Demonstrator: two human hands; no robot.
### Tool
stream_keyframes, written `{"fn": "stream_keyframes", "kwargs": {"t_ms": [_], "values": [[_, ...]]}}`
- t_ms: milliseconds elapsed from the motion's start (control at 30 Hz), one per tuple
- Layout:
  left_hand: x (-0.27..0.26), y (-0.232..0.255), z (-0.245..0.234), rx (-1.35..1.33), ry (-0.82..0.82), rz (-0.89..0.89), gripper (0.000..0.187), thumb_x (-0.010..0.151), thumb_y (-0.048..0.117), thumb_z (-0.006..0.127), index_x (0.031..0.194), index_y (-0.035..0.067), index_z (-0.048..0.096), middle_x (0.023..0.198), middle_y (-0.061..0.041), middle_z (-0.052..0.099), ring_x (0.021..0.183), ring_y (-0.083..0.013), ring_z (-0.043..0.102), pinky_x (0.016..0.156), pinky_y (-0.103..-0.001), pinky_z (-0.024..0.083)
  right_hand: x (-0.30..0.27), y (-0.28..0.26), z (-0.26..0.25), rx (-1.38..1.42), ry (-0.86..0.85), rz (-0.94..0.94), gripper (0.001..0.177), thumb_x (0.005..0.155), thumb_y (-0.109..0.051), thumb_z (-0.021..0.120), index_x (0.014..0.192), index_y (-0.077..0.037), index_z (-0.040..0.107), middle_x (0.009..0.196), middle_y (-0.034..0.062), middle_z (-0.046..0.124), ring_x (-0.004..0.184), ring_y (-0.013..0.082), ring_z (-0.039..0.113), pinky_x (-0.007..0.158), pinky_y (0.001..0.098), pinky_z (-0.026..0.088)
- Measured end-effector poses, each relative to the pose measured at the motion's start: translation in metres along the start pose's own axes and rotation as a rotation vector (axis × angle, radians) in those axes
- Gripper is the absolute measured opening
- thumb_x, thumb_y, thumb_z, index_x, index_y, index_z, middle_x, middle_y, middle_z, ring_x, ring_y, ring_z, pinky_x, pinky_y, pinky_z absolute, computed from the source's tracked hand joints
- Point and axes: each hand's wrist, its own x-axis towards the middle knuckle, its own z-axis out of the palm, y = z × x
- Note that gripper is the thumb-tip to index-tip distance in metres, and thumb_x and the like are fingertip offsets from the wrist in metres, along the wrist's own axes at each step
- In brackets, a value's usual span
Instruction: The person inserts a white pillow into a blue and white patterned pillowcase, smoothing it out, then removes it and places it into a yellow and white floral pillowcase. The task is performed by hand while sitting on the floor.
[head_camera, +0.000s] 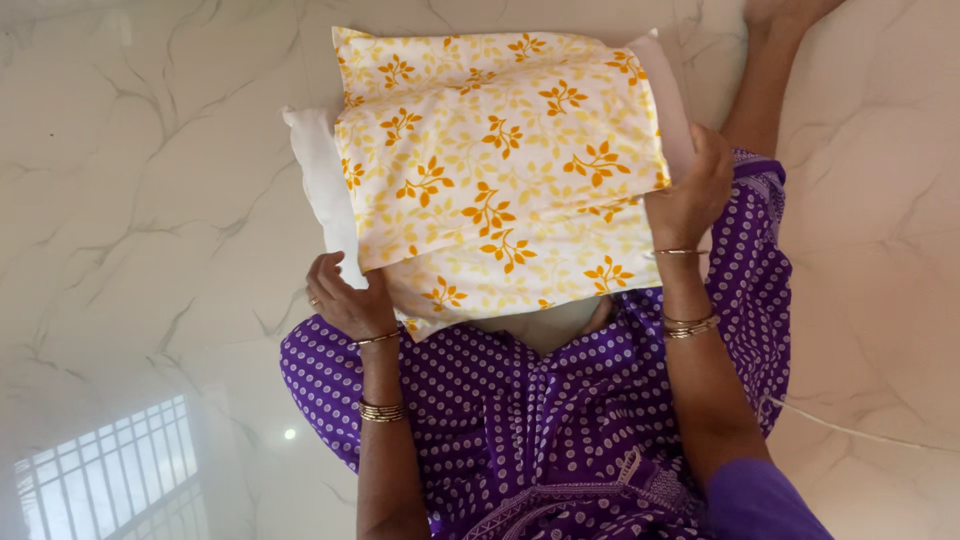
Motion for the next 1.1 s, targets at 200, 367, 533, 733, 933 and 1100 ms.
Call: {"fn": "stream_keyframes", "kwargs": {"t_ms": [200,367,533,733,933,1100], "values": [[-0.003,0.004,0.021,-0.416,-0.148,-0.127,0.024,0.094,-0.006,0.061,0.116,0.000,0.066,0.109,-0.011,0.072,0.097,-0.0213,0.069,0.088,-0.034,0.055,-0.008,0.001,-0.019,0.100,-0.127,-0.013,0.041,0.082,0.016,0.061,0.119,-0.002,0.066,0.115,0.0146,0.066,0.113,0.0349,0.065,0.101,0.0430,0.053],[0.007,-0.017,0.027,-0.962,-0.258,-0.453,0.016,0.102,-0.004,0.057,0.117,0.001,0.061,0.110,-0.007,0.070,0.100,-0.0087,0.065,0.090,-0.023,0.053,0.002,-0.002,-0.025,0.278,-0.200,0.009,0.027,0.093,0.013,0.062,0.115,-0.002,0.068,0.114,0.0122,0.071,0.105,0.0261,0.072,0.094,0.0341,0.056],[0.033,-0.014,0.002,-1.265,-0.385,-0.548,0.026,0.098,-0.009,0.056,0.121,0.004,0.054,0.108,-0.011,0.071,0.096,-0.0111,0.065,0.087,-0.024,0.051,0.009,0.015,-0.038,0.667,-0.318,0.240,0.023,0.096,0.009,0.060,0.117,-0.002,0.063,0.111,0.0092,0.072,0.103,0.0178,0.069,0.095,0.0273,0.054],[0.047,-0.003,-0.022,-1.909,-0.665,-0.783,0.028,0.092,-0.003,0.049,0.117,0.008,0.054,0.109,-0.012,0.070,0.099,-0.0209,0.070,0.091,-0.034,0.056,0.011,0.049,-0.049,1.645,-0.529,0.919,0.022,0.091,0.003,0.062,0.108,-0.009,0.069,0.101,0.0101,0.073,0.095,0.0232,0.071,0.089,0.0362,0.058],[-0.021,-0.064,0.047,-1.726,-0.444,-1.061,0.013,0.101,0.014,0.055,0.111,0.007,0.058,0.099,-0.007,0.067,0.087,-0.0207,0.066,0.076,-0.035,0.055,-0.056,0.100,0.023,1.669,-0.415,1.251,0.011,0.100,-0.008,0.069,0.110,-0.005,0.071,0.103,0.0109,0.073,0.095,0.0252,0.072,0.089,0.0401,0.061],[-0.046,-0.097,0.031,-1.359,-0.249,-0.829,0.012,0.096,0.018,0.062,0.105,0.012,0.059,0.097,-0.006,0.068,0.085,-0.0177,0.067,0.076,-0.032,0.059,-0.076,0.106,0.006,1.450,-0.360,0.948,0.025,0.102,-0.026,0.070,0.118,-0.010,0.062,0.105,0.0123,0.074,0.094,0.0219,0.071,0.082,0.0361,0.060]]}}
